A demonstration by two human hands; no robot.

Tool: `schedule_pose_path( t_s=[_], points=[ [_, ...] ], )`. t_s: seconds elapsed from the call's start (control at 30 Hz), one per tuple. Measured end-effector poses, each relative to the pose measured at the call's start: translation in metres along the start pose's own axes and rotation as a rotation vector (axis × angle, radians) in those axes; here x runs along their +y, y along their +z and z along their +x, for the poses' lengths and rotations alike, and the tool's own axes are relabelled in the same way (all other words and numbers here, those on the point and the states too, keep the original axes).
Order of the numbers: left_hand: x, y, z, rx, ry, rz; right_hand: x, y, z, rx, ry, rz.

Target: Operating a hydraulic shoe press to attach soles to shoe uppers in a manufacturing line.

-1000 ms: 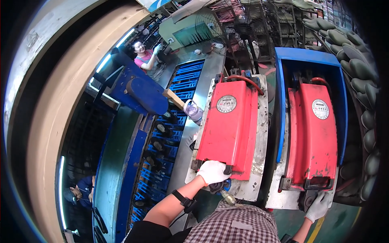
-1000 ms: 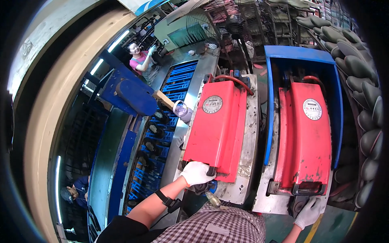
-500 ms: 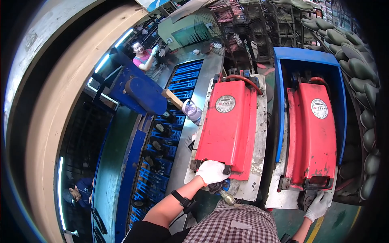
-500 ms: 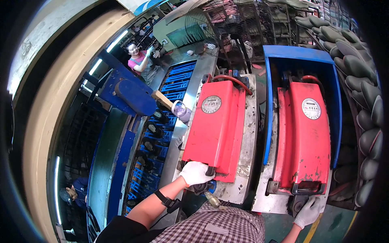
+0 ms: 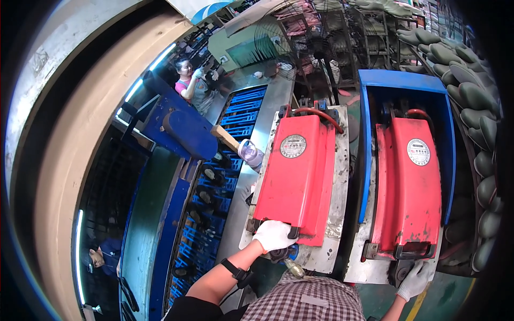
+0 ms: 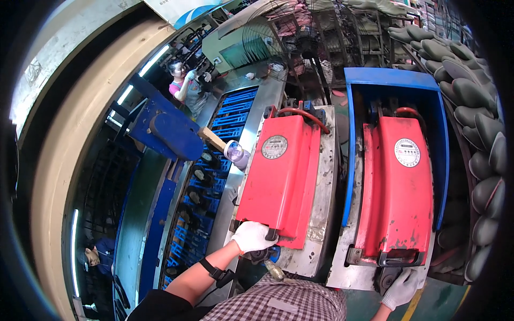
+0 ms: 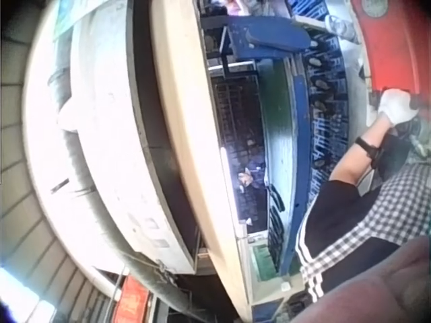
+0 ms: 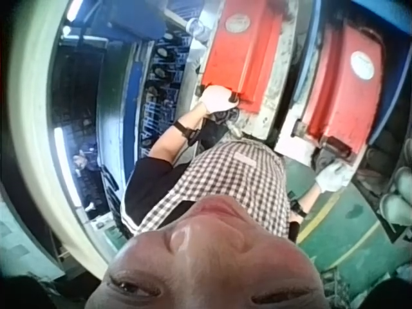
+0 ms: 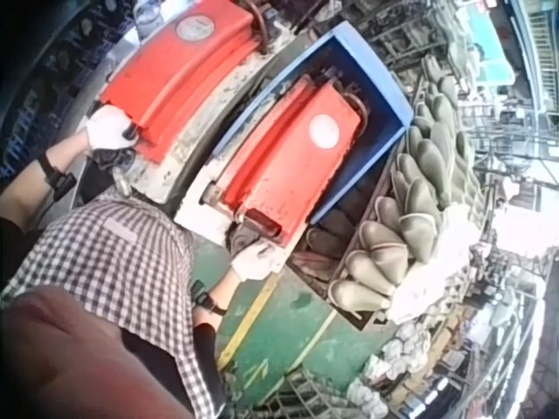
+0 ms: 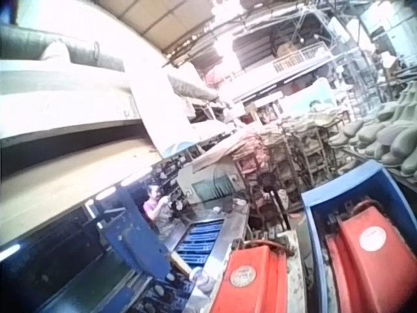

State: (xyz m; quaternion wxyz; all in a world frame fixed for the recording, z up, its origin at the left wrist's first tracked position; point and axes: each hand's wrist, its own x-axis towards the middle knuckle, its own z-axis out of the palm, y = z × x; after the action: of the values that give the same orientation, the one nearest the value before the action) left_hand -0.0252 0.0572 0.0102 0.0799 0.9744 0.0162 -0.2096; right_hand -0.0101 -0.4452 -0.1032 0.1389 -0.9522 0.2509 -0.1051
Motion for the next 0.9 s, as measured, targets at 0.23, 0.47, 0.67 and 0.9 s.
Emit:
schedule_pose_path(
  t_s=[0.23,0.47,0.67,0.9],
  points=[
    [0.001,0.000,-0.001,0.046,0.018,0.000,0.010,0.012,0.002,0.049,-0.041,0.030],
    [0.001,-0.001,0.000,0.022,0.022,0.004,0.018,0.015,0.001,0.003,-0.024,-0.039],
    [0.000,0.001,-0.001,-0.012,-0.025,-0.044,-0.018,-0.019,0.001,0.076,-0.272,-0.075],
    [-0.003,0.017,0.000,0.159,-0.031,-0.081,-0.030,-0.025,-0.006,0.162,-0.290,0.187]
  ],
)
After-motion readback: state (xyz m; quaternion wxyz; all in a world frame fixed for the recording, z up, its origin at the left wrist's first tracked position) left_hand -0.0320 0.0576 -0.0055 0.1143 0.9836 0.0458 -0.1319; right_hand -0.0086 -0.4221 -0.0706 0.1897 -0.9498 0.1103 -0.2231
